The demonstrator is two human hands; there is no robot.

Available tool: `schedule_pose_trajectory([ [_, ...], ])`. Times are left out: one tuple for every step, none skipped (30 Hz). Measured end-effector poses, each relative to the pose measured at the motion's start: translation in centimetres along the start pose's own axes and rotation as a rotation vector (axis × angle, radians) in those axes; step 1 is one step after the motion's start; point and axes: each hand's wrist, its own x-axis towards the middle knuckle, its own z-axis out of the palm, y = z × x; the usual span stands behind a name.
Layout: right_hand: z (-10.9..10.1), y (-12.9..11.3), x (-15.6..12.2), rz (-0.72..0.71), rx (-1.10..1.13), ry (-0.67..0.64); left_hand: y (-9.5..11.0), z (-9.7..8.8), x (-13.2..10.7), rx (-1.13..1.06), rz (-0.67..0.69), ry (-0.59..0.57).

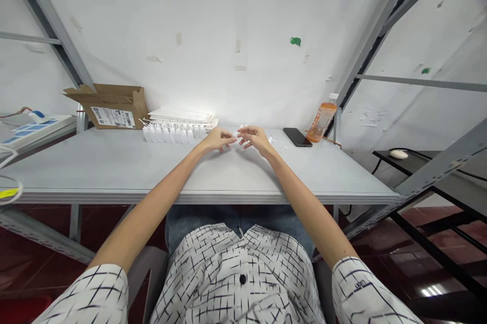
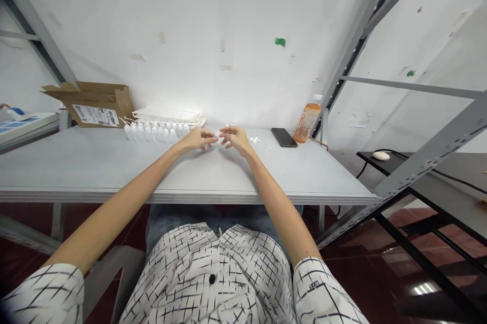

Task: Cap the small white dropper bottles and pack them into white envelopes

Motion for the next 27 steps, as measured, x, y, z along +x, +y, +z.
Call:
schedule_pose_trajectory([
  [0.0, 0.0, 0.1, 0.009, -0.008, -0.003, -0.1, 0.0, 0.1, -0.013, -0.01, 0.009],
  [0.0, 0.1, 0.3, 0.019, -0.025, 0.001, -0.1, 0.1, 0.1, -0.025, -0.02, 0.02],
  [-0.1, 0.1, 0.4, 0.023, -0.062, 0.018, -0.2, 0.1, 0.2, -0.034, -0.029, 0.033],
  [-0.3, 0.2, 0.6, 0.013, -0.127, 0.053, -0.2, 0.1, 0.2, -0.038, -0.036, 0.043],
  [-0.6, 0.4, 0.8, -0.01, -0.229, 0.105, -0.2, 0.1, 0.2, -0.038, -0.039, 0.048],
  [-1.1, 0.5, 1.0, -0.048, -0.363, 0.17, -0.2, 0.1, 0.2, -0.036, -0.039, 0.048],
  [-1.8, 0.7, 1.1, -0.095, -0.523, 0.243, -0.2, 0.1, 0.2, -0.034, -0.041, 0.045],
  [-2.6, 0.8, 1.1, -0.137, -0.698, 0.317, -0.2, 0.1, 0.2, -0.033, -0.043, 0.042],
  [-3.6, 1.0, 1.1, -0.168, -0.849, 0.373, -0.1, 0.1, 0.2, -0.034, -0.046, 0.04],
  [-4.7, 1.2, 1.0, -0.175, -0.956, 0.426, -0.1, 0.1, 0.2, -0.035, -0.05, 0.039],
  [-5.8, 1.3, 0.9, -0.166, -1.029, 0.473, -0.1, 0.1, 0.2, -0.036, -0.054, 0.038],
  [-6.8, 1.4, 0.8, -0.15, -1.077, 0.52, -0.1, 0.1, 0.2, -0.035, -0.059, 0.038],
  [-7.8, 1.6, 0.7, -0.125, -1.107, 0.562, -0.1, 0.1, 0.2, -0.034, -0.062, 0.036],
  [-8.5, 1.7, 0.7, -0.1, -1.127, 0.58, -0.2, 0.2, 0.2, -0.031, -0.064, 0.035],
  [-9.1, 1.7, 0.6, -0.068, -1.143, 0.582, -0.2, 0.2, 0.3, -0.029, -0.065, 0.033],
  [-9.5, 1.8, 0.6, -0.034, -1.153, 0.575, -0.2, 0.2, 0.3, -0.027, -0.064, 0.03],
  [-9.7, 1.8, 0.6, 0.001, -1.16, 0.559, -0.2, 0.2, 0.3, -0.025, -0.065, 0.029],
  [-9.7, 1.8, 0.6, 0.035, -1.165, 0.541, -0.2, 0.2, 0.3, -0.024, -0.067, 0.028],
  [-9.6, 1.8, 0.6, 0.065, -1.169, 0.523, -0.2, 0.2, 0.3, -0.023, -0.07, 0.028],
  [-9.5, 1.8, 0.6, 0.088, -1.172, 0.502, -0.1, 0.2, 0.2, -0.021, -0.072, 0.026],
  [-9.3, 1.9, 0.6, 0.103, -1.175, 0.477, -0.1, 0.2, 0.2, -0.017, -0.072, 0.024],
  [-9.1, 1.9, 0.6, 0.112, -1.178, 0.452, 0.0, 0.2, 0.1, -0.012, -0.073, 0.021],
  [-9.0, 1.9, 0.6, 0.114, -1.183, 0.428, 0.1, 0.3, 0.0, -0.006, -0.074, 0.018],
  [-8.9, 1.9, 0.6, 0.113, -1.187, 0.407, 0.1, 0.3, 0.0, -0.001, -0.075, 0.015],
  [-8.8, 2.0, 0.6, 0.114, -1.189, 0.393, 0.2, 0.3, 0.0, 0.004, -0.076, 0.012],
  [-8.8, 2.0, 0.6, 0.116, -1.191, 0.386, 0.2, 0.3, -0.1, 0.007, -0.077, 0.01],
  [-8.8, 2.0, 0.5, 0.123, -1.192, 0.384, 0.3, 0.3, -0.1, 0.011, -0.078, 0.009],
])
